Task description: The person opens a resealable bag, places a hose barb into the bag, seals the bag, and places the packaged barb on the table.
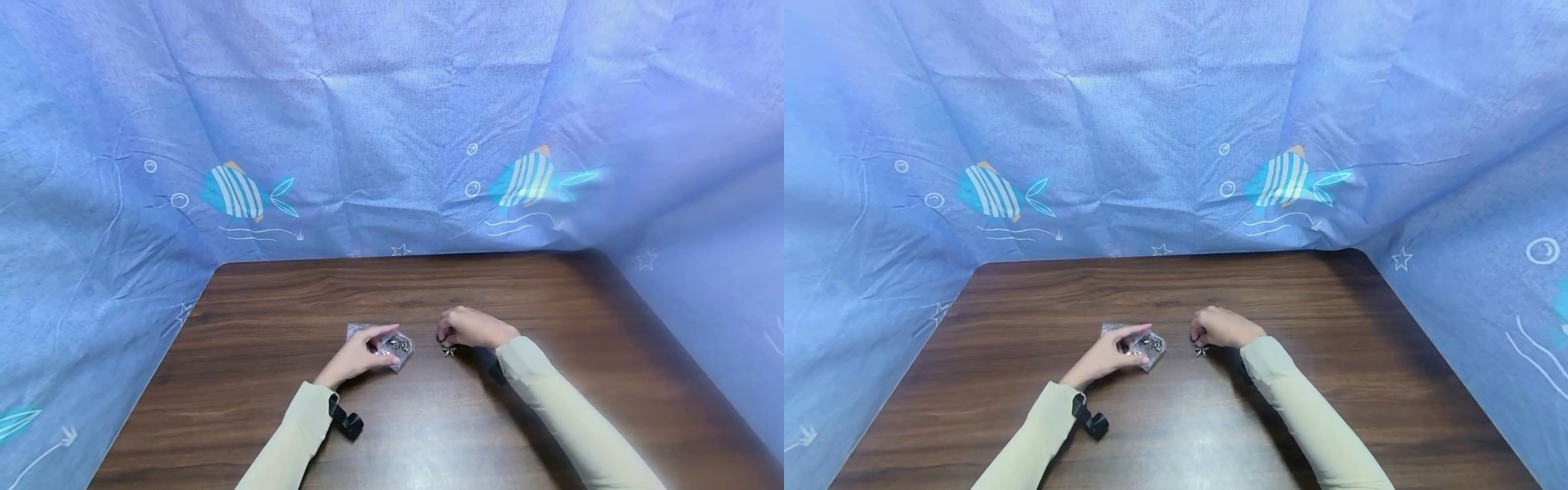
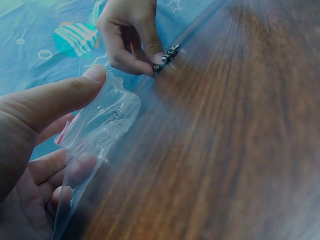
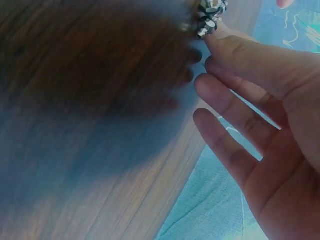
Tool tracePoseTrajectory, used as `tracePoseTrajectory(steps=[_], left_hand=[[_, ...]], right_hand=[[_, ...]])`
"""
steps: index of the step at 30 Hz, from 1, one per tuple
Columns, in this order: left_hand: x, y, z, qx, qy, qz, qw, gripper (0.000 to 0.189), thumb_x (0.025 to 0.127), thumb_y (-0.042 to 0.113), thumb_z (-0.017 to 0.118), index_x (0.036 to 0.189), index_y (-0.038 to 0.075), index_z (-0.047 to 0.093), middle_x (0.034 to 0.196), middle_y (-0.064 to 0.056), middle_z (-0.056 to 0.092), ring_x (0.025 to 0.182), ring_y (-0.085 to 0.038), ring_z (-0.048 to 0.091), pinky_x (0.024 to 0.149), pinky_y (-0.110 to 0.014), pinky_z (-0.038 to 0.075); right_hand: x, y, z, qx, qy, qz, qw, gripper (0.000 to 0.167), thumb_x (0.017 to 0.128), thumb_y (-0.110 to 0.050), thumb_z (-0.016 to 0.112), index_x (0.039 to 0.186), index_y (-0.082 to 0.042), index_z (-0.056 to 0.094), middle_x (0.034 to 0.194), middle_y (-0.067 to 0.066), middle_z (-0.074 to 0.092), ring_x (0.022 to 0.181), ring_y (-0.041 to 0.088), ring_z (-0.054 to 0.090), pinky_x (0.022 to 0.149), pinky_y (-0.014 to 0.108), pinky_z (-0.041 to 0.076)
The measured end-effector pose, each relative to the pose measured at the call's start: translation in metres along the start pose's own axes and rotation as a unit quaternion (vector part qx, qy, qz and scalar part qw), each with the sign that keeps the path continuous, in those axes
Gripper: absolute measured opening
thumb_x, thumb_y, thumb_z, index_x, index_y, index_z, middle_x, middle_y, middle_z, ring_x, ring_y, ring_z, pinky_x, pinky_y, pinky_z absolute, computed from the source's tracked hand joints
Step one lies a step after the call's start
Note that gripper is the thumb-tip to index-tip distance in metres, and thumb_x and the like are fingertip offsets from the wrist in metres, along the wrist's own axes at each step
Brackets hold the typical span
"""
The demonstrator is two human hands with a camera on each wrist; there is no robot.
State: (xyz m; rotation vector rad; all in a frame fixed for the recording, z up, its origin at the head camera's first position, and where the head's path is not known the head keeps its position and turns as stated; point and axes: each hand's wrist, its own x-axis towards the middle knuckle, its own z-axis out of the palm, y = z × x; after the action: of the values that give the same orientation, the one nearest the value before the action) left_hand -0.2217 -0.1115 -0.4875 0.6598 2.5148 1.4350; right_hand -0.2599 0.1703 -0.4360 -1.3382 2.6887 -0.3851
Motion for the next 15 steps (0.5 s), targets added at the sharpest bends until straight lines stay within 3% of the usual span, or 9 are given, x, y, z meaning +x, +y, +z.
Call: tracePoseTrajectory(steps=[9,15], left_hand=[[-0.0003,-0.0008,0.0004,0.002,0.006,0.003,1.0,0.064,0.078,0.031,0.08,0.136,0.018,0.056,0.092,-0.001,0.06,0.081,-0.013,0.051,0.066,-0.023,0.043],[-0.0018,0.0002,0.0001,0.001,0.003,0.009,1.0,0.065,0.078,0.031,0.08,0.136,0.016,0.056,0.092,-0.003,0.06,0.081,-0.012,0.051,0.065,-0.023,0.043]], right_hand=[[0.0006,0.0018,0.0009,-0.011,0.003,-0.005,0.9999,0.004,0.082,-0.009,0.073,0.079,-0.01,0.072,0.081,-0.005,0.066,0.079,0.011,0.063,0.076,0.024,0.051],[0.0037,-0.0002,-0.0003,0.019,0.003,0.002,0.9998,0.006,0.087,-0.012,0.07,0.083,-0.009,0.073,0.081,-0.003,0.066,0.079,0.01,0.063,0.075,0.023,0.052]])
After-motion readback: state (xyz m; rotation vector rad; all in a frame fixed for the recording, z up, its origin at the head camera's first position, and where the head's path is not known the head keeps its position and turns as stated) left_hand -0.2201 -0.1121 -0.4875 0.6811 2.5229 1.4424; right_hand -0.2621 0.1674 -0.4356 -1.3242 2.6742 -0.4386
